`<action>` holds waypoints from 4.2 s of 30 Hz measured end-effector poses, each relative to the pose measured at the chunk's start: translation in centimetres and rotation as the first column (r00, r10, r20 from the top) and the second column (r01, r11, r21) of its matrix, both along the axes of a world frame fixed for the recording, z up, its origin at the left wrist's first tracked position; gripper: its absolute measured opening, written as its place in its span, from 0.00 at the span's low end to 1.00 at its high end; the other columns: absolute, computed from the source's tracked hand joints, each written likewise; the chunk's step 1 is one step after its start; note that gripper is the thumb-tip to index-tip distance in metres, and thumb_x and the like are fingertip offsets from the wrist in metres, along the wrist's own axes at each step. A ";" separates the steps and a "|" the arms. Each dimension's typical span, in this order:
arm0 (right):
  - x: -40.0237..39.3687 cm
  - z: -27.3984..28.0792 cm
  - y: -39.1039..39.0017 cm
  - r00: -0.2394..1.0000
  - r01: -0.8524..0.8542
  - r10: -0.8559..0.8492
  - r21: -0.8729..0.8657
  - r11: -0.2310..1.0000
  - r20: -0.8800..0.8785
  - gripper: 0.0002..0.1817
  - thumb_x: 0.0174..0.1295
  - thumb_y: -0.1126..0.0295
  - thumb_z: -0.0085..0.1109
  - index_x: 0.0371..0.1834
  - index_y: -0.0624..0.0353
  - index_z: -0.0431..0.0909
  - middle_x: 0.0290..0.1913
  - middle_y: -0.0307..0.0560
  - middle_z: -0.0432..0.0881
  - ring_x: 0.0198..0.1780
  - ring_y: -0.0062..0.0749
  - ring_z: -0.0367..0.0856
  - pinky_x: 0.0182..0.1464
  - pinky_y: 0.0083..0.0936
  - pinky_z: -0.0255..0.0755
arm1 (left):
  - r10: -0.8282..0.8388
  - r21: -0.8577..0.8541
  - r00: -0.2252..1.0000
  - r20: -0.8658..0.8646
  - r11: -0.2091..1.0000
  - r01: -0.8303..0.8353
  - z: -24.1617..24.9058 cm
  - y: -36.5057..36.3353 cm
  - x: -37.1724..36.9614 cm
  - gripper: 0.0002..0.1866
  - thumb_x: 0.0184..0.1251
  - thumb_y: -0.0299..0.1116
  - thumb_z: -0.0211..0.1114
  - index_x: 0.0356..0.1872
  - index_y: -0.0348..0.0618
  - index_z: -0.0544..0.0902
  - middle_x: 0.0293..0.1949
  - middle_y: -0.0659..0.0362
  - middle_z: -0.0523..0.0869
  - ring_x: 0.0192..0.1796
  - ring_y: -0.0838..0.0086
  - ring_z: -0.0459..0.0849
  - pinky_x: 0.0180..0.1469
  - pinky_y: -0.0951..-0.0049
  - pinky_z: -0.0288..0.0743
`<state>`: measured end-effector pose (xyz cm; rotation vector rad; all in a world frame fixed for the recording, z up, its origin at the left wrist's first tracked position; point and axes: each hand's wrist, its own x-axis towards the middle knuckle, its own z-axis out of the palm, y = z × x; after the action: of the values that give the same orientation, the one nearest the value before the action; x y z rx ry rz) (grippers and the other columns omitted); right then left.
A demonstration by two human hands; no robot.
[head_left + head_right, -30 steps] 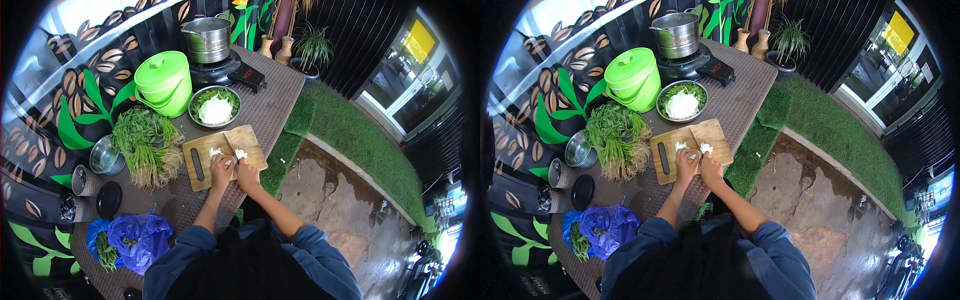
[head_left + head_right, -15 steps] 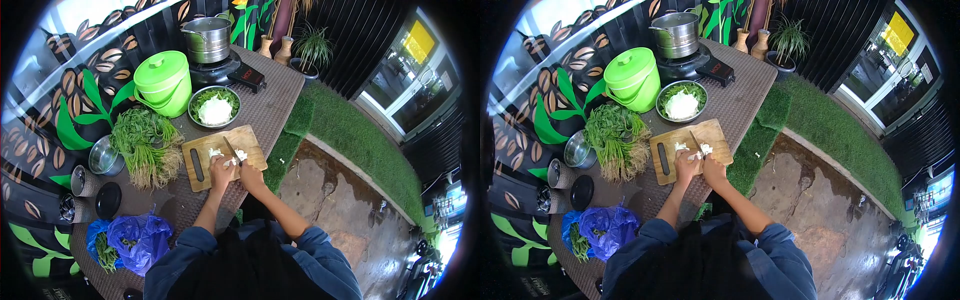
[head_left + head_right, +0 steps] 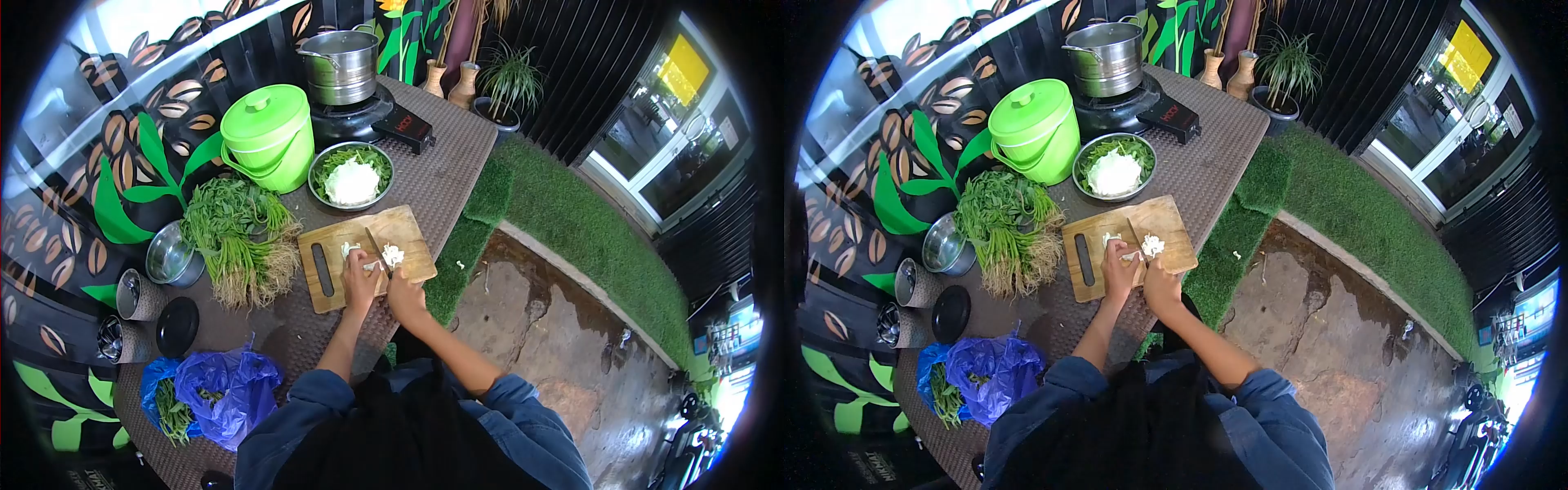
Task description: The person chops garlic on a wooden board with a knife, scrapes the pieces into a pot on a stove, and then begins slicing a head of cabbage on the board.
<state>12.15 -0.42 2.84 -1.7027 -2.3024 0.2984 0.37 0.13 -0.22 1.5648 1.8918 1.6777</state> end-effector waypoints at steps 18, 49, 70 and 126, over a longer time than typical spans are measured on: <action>-0.3 -1.5 0.1 1.000 0.027 -0.027 0.098 0.995 -0.005 0.11 0.64 0.68 0.49 0.43 0.65 0.69 0.24 0.58 0.83 0.28 0.48 0.87 0.27 0.40 0.81 | -0.038 -0.050 0.999 0.036 0.998 0.040 1.1 -0.9 0.1 0.15 0.52 0.25 0.70 0.38 0.40 0.74 0.36 0.51 0.80 0.43 0.53 0.79 0.44 0.57 0.72; 1.5 3.9 3.5 0.970 -0.184 0.208 -0.181 0.966 0.124 0.15 0.61 0.67 0.56 0.45 0.69 0.69 0.35 0.62 0.83 0.38 0.52 0.86 0.38 0.44 0.79 | -0.086 0.044 0.956 -0.279 0.994 0.102 0.7 -0.8 -0.5 0.05 0.52 0.26 0.70 0.31 0.39 0.85 0.34 0.57 0.83 0.43 0.62 0.79 0.48 0.62 0.73; -0.6 -0.5 0.0 0.999 0.022 -0.021 -0.040 0.999 0.041 0.14 0.62 0.70 0.52 0.46 0.67 0.67 0.30 0.59 0.84 0.33 0.53 0.86 0.35 0.42 0.81 | -0.066 0.028 0.952 -0.299 0.997 0.078 0.4 -0.7 -0.7 0.07 0.53 0.26 0.69 0.33 0.39 0.86 0.37 0.58 0.85 0.44 0.63 0.79 0.49 0.63 0.73; -0.6 -0.4 0.6 0.999 -0.034 0.033 0.012 0.999 0.025 0.12 0.63 0.68 0.51 0.43 0.66 0.68 0.28 0.63 0.83 0.33 0.55 0.86 0.36 0.45 0.81 | -0.025 -0.018 0.987 -0.159 1.000 0.022 0.9 -0.8 -1.3 0.07 0.50 0.24 0.72 0.32 0.37 0.87 0.34 0.54 0.84 0.46 0.60 0.78 0.47 0.63 0.74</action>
<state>11.52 0.20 2.41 -1.6725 -2.3476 0.2697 -0.90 -0.71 0.71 1.7557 1.9469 1.5659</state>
